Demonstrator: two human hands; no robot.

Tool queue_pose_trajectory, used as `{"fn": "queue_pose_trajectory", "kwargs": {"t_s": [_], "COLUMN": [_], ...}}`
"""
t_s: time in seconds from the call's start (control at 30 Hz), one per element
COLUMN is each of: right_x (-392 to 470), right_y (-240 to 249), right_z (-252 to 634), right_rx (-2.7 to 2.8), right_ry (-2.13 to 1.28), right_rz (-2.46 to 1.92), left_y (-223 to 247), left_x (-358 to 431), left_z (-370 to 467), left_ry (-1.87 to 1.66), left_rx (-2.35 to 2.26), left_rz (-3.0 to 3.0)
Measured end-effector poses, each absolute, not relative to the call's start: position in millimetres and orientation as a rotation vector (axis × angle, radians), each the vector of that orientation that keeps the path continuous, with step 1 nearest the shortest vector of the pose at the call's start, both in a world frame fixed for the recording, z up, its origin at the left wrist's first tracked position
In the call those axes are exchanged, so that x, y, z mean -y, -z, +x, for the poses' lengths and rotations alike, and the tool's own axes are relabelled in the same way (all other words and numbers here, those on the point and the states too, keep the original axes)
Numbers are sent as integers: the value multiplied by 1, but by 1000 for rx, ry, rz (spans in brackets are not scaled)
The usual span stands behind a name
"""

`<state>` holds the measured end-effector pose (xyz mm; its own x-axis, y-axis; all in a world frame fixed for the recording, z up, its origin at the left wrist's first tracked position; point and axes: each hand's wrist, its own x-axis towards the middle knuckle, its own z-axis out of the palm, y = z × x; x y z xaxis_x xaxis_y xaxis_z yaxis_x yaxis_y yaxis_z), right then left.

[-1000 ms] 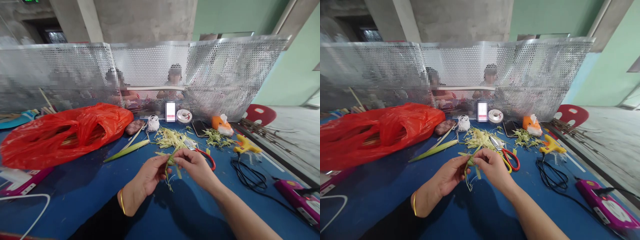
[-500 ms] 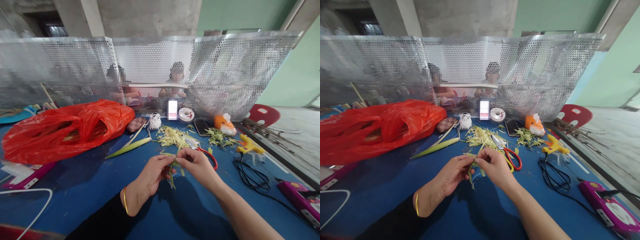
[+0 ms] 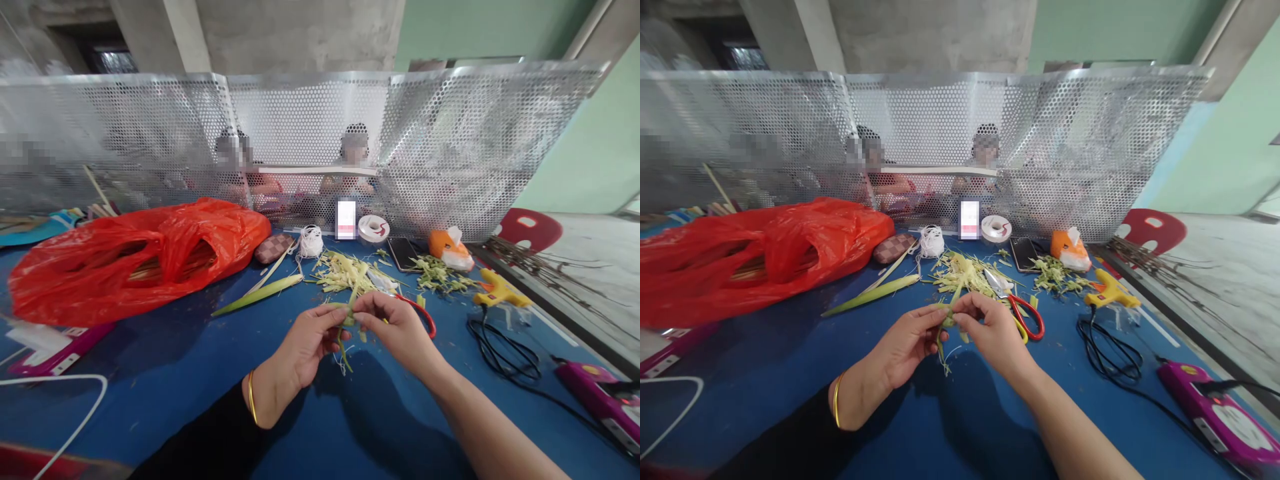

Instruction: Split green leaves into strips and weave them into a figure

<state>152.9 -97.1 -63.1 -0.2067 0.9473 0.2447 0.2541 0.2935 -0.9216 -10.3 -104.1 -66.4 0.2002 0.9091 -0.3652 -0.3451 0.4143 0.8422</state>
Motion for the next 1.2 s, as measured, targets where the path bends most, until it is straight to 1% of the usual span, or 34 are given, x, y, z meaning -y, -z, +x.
{"fn": "queue_pose_trajectory", "kwargs": {"t_s": [0.13, 0.37, 0.5, 0.73, 0.93, 1.2], "right_x": [95, 94, 93, 92, 87, 83], "right_y": [61, 62, 63, 66, 71, 78], "right_z": [154, 154, 154, 150, 151, 149], "right_rx": [1584, 1317, 1230, 1176, 1083, 1063], "right_ry": [-1019, -1298, -1416, -1354, -1109, -1044], "right_rz": [-1098, -1075, -1024, -1075, -1173, -1207], "left_y": [67, 70, 71, 66, 66, 67], "left_x": [101, 104, 105, 109, 109, 108], "left_z": [-12, -12, -11, -10, -9, -9], "left_ry": [-937, -912, -812, -768, -720, -774], "left_rx": [-960, -934, -898, -918, -955, -947], "left_rz": [578, 746, 778, 939, 1000, 958]}}
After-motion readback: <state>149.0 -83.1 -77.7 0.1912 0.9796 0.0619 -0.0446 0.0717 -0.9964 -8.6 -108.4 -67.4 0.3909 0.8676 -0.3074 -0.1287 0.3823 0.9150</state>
